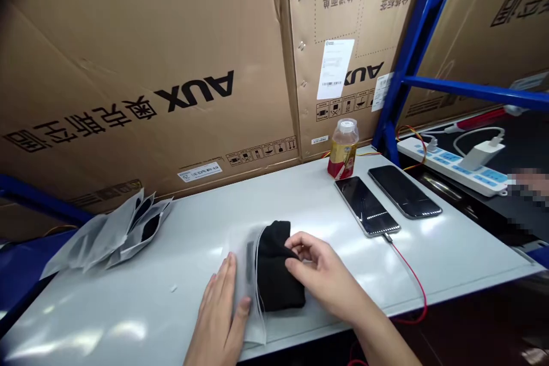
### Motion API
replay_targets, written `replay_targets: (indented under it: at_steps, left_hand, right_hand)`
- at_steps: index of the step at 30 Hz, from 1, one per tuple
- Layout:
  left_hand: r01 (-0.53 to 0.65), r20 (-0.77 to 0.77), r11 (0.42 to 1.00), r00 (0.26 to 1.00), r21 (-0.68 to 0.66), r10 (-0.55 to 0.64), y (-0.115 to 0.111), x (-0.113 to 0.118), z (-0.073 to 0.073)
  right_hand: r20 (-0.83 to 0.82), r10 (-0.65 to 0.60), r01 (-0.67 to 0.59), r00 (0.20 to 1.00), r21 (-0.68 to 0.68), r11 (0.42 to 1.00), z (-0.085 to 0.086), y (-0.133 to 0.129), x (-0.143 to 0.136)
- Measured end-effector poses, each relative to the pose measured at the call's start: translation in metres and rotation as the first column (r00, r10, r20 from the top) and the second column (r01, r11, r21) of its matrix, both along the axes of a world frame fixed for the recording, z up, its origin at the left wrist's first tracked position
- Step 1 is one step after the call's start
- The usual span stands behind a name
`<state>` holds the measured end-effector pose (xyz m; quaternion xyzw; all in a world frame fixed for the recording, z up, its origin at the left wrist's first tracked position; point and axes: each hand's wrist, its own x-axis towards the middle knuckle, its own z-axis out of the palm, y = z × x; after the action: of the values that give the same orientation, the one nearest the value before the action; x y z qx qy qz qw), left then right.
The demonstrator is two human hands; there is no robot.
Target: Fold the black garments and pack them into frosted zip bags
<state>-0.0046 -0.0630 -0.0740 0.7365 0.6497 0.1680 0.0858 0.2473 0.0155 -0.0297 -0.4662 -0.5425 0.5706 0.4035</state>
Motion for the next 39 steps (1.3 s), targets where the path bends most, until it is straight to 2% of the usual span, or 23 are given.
replay_targets:
  at_steps: [2,4,6,8,11,12,14,16,18,20,21,23,25,26,27,29,30,32,34,36,37,38,39]
  left_hand:
    - [-0.010,-0.051,0.999,0.999,-0.042,0.008,0.001,-0.005,-0.001]
    - [-0.044,-0.093,0.997,0.995,-0.067,0.038,0.003,-0.013,-0.001]
    - [-0.125,-0.140,0.989,0.984,-0.079,0.113,0.008,-0.027,-0.002]
    - [-0.217,-0.185,0.973,0.962,-0.076,0.200,0.015,-0.047,-0.004]
    - [-0.258,-0.204,0.964,0.949,-0.066,0.240,0.028,-0.086,-0.004]
    - [-0.267,-0.201,0.962,0.947,-0.055,0.251,0.032,-0.100,-0.003]
    - [-0.306,-0.197,0.952,0.935,-0.021,0.296,0.039,-0.125,0.003]
    - [-0.344,-0.194,0.939,0.919,0.027,0.343,0.043,-0.136,0.012]
    - [-0.332,-0.181,0.940,0.922,0.081,0.341,0.044,-0.126,0.024]
    - [-0.250,-0.125,0.957,0.955,0.145,0.269,0.039,-0.093,0.034]
    - [-0.168,-0.051,0.967,0.982,0.192,0.181,0.035,-0.070,0.038]
    - [0.051,0.006,0.977,0.999,0.206,-0.053,0.026,-0.022,0.042]
    - [0.225,-0.031,0.965,0.974,0.134,-0.223,0.019,0.015,0.040]
    - [0.279,-0.054,0.956,0.960,0.094,-0.275,0.016,0.027,0.039]
    - [0.307,-0.074,0.949,0.950,0.063,-0.303,0.015,0.034,0.036]
    - [0.323,-0.100,0.946,0.943,0.034,-0.318,0.015,0.035,0.033]
    - [0.321,-0.103,0.946,0.943,0.031,-0.317,0.017,0.032,0.033]
    - [0.317,-0.097,0.948,0.945,0.038,-0.312,0.022,0.023,0.034]
    - [0.312,-0.085,0.948,0.948,0.057,-0.307,0.027,0.015,0.037]
    - [0.281,-0.077,0.956,0.958,0.087,-0.275,0.030,0.007,0.041]
    - [0.254,-0.078,0.962,0.966,0.103,-0.247,0.030,0.004,0.042]
    - [0.218,-0.086,0.969,0.974,0.118,-0.209,0.029,0.000,0.044]
    - [0.181,-0.102,0.974,0.981,0.135,-0.168,0.026,-0.005,0.044]
  right_hand:
    - [0.098,-0.065,0.061,0.993,0.052,0.997,0.000,0.004,0.027]
    - [0.269,-0.146,0.108,0.952,0.150,0.983,-0.003,0.002,0.050]
    - [0.440,-0.298,0.156,0.847,0.331,0.931,-0.005,-0.006,0.063]
    - [0.550,-0.352,0.060,0.757,0.478,0.876,-0.006,-0.019,0.063]
    - [0.695,-0.159,-0.271,0.702,0.466,0.842,-0.006,-0.036,0.042]
    - [0.722,-0.121,-0.331,0.682,0.452,0.828,-0.005,-0.038,0.034]
    - [0.726,-0.096,-0.362,0.681,0.447,0.818,-0.002,-0.036,0.020]
    - [0.655,-0.055,-0.329,0.754,0.448,0.831,0.004,-0.031,0.012]
    - [0.489,0.002,-0.228,0.872,0.404,0.886,0.010,-0.026,0.006]
    - [0.226,-0.006,-0.061,0.974,0.290,0.955,0.013,-0.023,-0.001]
    - [0.074,-0.050,0.033,0.996,0.222,0.975,0.011,-0.023,-0.004]
    - [-0.180,-0.180,0.199,0.967,0.093,0.975,0.002,-0.021,-0.006]
    - [-0.257,-0.346,0.363,0.902,0.021,0.931,-0.013,-0.020,0.001]
    - [-0.215,-0.440,0.457,0.872,0.036,0.889,-0.020,-0.019,0.009]
    - [-0.129,-0.535,0.548,0.835,0.095,0.831,-0.026,-0.019,0.018]
    - [0.083,-0.693,0.629,0.716,0.353,0.692,-0.031,-0.020,0.038]
    - [0.183,-0.715,0.574,0.675,0.477,0.665,-0.030,-0.021,0.046]
    - [0.379,-0.646,0.327,0.662,0.630,0.705,-0.023,-0.023,0.054]
    - [0.554,-0.478,0.007,0.681,0.649,0.761,-0.015,-0.022,0.051]
    - [0.651,-0.313,-0.216,0.691,0.599,0.771,-0.010,-0.018,0.044]
    - [0.656,-0.249,-0.250,0.713,0.569,0.783,-0.009,-0.015,0.042]
    - [0.623,-0.213,-0.221,0.753,0.544,0.810,-0.011,-0.013,0.041]
    - [0.555,-0.223,-0.127,0.801,0.522,0.843,-0.013,-0.011,0.042]
